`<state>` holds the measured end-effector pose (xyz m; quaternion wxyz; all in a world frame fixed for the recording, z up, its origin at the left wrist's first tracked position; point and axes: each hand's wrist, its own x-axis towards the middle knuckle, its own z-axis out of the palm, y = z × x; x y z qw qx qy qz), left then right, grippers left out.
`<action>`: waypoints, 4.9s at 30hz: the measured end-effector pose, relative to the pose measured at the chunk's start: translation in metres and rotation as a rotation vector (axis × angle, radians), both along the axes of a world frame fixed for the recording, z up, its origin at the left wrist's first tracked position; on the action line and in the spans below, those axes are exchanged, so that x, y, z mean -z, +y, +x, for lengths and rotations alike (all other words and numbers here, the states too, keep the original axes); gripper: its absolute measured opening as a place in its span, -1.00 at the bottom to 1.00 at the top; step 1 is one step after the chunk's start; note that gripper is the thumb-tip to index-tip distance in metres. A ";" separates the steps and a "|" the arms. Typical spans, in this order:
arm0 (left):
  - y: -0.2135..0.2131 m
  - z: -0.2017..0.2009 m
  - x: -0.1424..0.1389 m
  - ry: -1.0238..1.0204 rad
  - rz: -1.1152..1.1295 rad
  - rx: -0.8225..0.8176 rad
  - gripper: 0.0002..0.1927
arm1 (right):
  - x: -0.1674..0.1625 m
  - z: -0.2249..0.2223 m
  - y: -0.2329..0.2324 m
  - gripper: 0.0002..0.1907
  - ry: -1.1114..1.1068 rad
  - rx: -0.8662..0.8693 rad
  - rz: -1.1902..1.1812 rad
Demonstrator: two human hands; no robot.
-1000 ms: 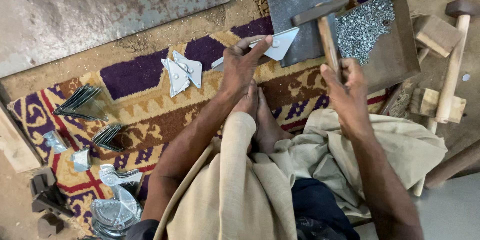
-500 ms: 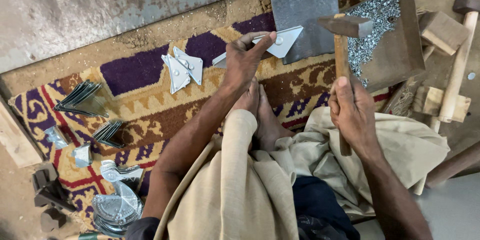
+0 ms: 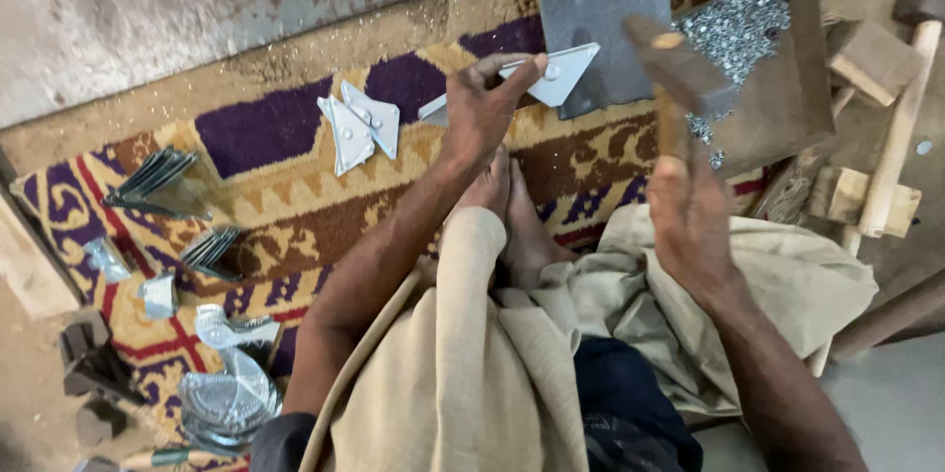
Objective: The person sits on the floor and hammers rivets into small triangular metal brackets one at a time on a flat metal plate, using a hammer. Finished brackets are set aside in a pile while more pieces are taken from stacks nearby.
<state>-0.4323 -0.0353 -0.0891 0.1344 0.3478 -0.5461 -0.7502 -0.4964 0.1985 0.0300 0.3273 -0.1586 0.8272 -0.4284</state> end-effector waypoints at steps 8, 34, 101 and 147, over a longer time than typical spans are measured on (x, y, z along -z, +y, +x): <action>0.005 0.000 0.003 -0.030 0.009 -0.040 -0.67 | 0.022 -0.005 0.000 -0.65 0.576 -0.084 0.029; -0.010 0.002 -0.008 0.082 0.041 -0.047 -0.71 | 0.091 -0.016 0.011 -0.38 -0.345 0.216 0.133; -0.030 0.010 -0.027 0.122 0.074 -0.001 -0.72 | 0.060 -0.028 -0.043 -0.21 0.805 -0.099 -0.201; -0.011 -0.026 0.010 0.178 -0.204 -0.085 -0.76 | 0.016 0.006 0.010 -0.44 -0.049 0.024 0.205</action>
